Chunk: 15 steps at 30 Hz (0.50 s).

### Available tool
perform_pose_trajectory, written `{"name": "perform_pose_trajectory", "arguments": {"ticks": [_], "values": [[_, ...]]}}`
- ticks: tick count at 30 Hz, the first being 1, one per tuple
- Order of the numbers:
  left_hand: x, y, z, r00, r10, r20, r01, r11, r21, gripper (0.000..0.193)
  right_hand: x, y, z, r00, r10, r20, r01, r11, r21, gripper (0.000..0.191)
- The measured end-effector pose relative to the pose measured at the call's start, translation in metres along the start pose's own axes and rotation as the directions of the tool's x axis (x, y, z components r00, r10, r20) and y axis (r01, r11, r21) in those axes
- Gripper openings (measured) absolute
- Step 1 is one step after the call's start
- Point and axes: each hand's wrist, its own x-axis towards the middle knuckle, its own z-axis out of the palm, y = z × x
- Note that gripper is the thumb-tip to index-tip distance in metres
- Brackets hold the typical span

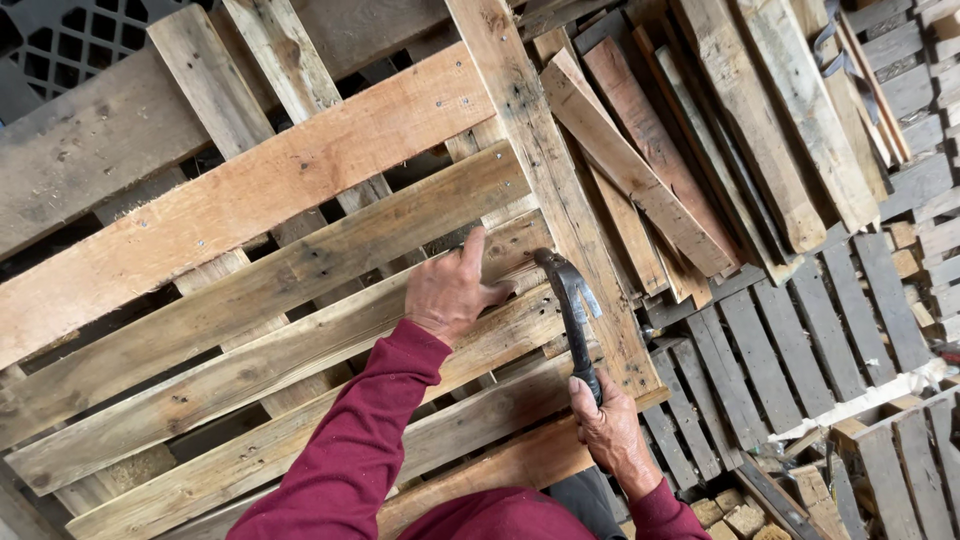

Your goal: The person assembles a wooden pallet by placing planks onto a frame and hammering nails to secure them. They repeatedly pick up nails from a container and hammer them into the wood, adjusting planks as needed.

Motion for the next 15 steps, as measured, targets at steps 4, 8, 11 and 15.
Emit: {"name": "perform_pose_trajectory", "arguments": {"ticks": [4, 8, 11, 15], "values": [[-0.001, -0.007, -0.008, 0.982, -0.137, -0.129, 0.088, 0.941, -0.327, 0.049, -0.008, -0.012, 0.004, 0.998, -0.063, -0.021, 0.064, 0.997, 0.032, 0.031], [-0.003, -0.007, -0.017, 0.864, -0.253, -0.437, 0.002, 0.867, -0.498, 0.024, -0.049, -0.067, -0.014, 0.849, -0.528, 0.022, 0.522, 0.844, 0.122, 0.03], [0.0, -0.006, -0.021, 0.857, -0.402, -0.323, 0.082, 0.724, -0.685, 0.017, -0.082, -0.122, -0.041, 0.374, -0.926, -0.052, 0.884, 0.339, 0.322, 0.05], [0.005, -0.004, -0.025, 0.761, -0.468, -0.449, 0.05, 0.732, -0.68, 0.018, -0.072, -0.15, -0.033, 0.141, -0.978, -0.154, 0.982, 0.119, 0.146, 0.046]]}}
